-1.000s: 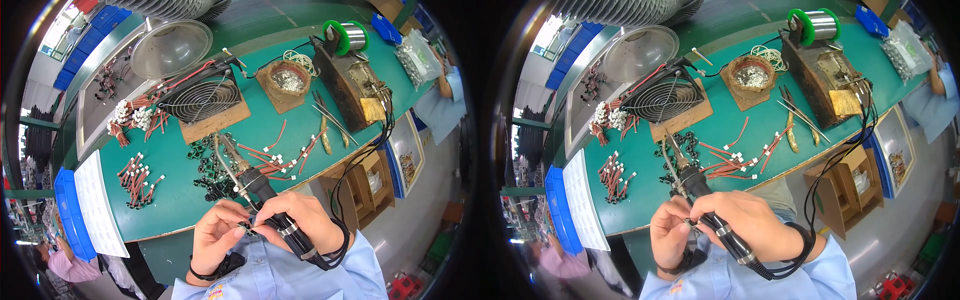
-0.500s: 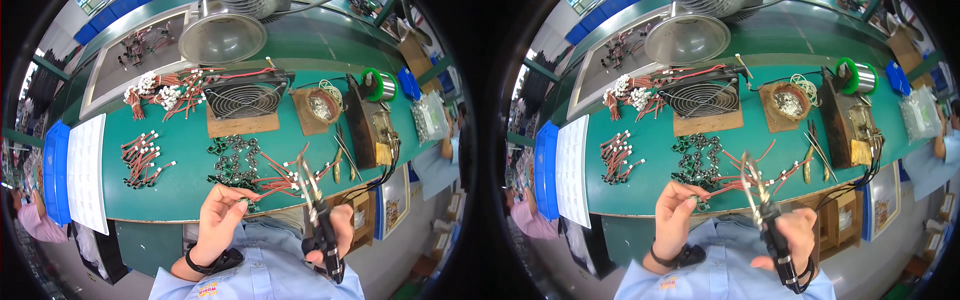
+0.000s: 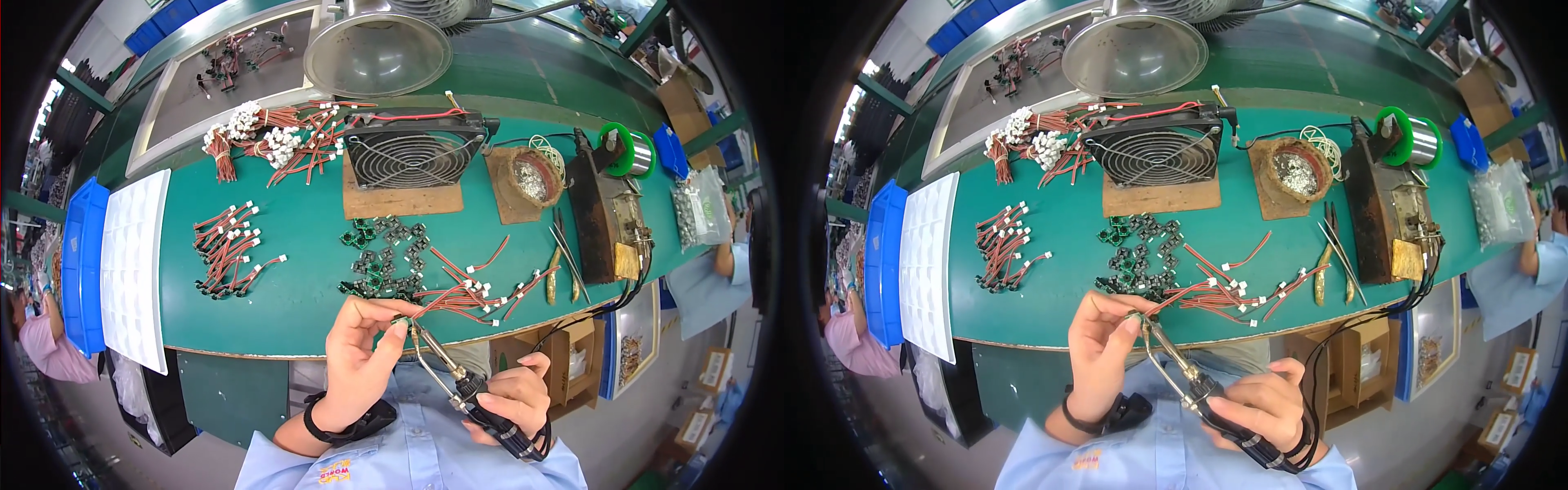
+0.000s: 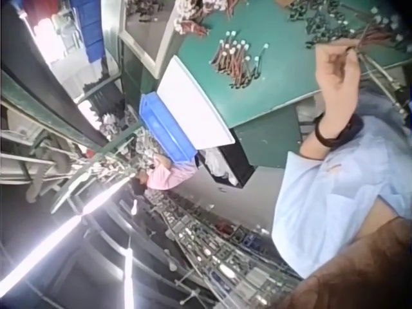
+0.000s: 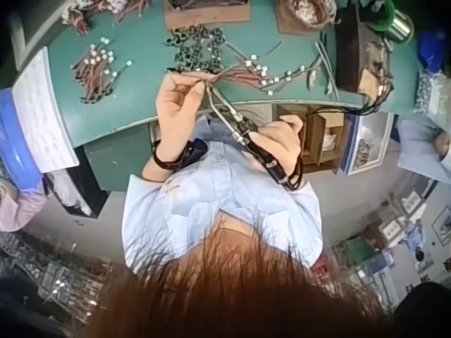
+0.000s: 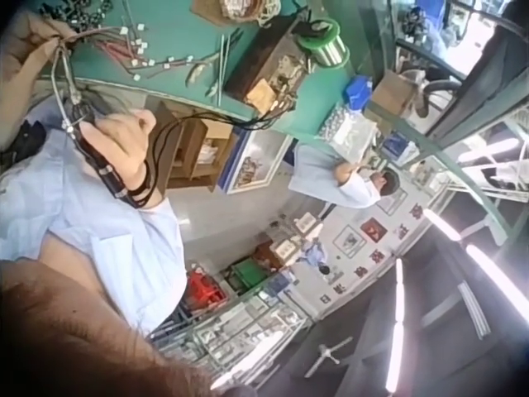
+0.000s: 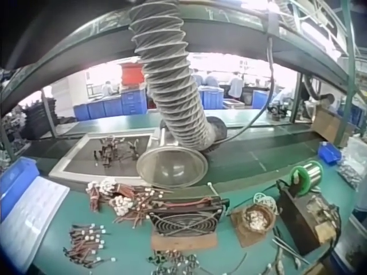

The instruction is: The person picks up a circuit board and a wire, joins them using a soldering iron, and sets the assembly back onto the table. This process is repeated for two more assemblies before the person reaches for another circuit board.

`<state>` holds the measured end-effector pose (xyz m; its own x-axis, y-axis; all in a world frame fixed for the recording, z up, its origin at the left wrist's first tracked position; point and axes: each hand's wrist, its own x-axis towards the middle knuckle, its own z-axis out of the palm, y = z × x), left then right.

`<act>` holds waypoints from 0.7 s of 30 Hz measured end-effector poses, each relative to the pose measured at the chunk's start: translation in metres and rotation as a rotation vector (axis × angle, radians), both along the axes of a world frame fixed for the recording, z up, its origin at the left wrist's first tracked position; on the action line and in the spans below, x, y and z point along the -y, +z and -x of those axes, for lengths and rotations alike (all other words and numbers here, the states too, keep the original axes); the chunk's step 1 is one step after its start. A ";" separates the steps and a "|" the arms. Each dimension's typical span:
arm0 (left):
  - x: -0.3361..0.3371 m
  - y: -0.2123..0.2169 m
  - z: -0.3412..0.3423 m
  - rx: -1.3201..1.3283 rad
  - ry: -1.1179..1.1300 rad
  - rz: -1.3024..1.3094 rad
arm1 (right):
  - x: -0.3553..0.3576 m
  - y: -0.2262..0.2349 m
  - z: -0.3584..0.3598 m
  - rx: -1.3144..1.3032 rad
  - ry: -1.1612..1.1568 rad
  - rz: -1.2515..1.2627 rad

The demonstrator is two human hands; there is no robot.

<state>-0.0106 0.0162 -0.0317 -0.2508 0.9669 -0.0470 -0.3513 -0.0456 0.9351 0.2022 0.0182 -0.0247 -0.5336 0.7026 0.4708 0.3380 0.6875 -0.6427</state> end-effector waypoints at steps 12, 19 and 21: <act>0.002 0.001 -0.003 -0.071 0.017 0.012 | 0.001 -0.002 0.001 0.009 -0.003 -0.006; 0.001 0.000 -0.006 -0.062 0.020 0.016 | 0.001 -0.004 -0.001 0.014 -0.013 -0.024; 0.000 0.001 -0.006 -0.056 0.027 0.006 | 0.001 -0.005 0.000 0.018 -0.018 -0.037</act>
<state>-0.0044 0.0164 -0.0304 -0.2796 0.9593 -0.0385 -0.2975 -0.0485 0.9535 0.2025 0.0174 -0.0296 -0.5299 0.6943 0.4870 0.3614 0.7043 -0.6110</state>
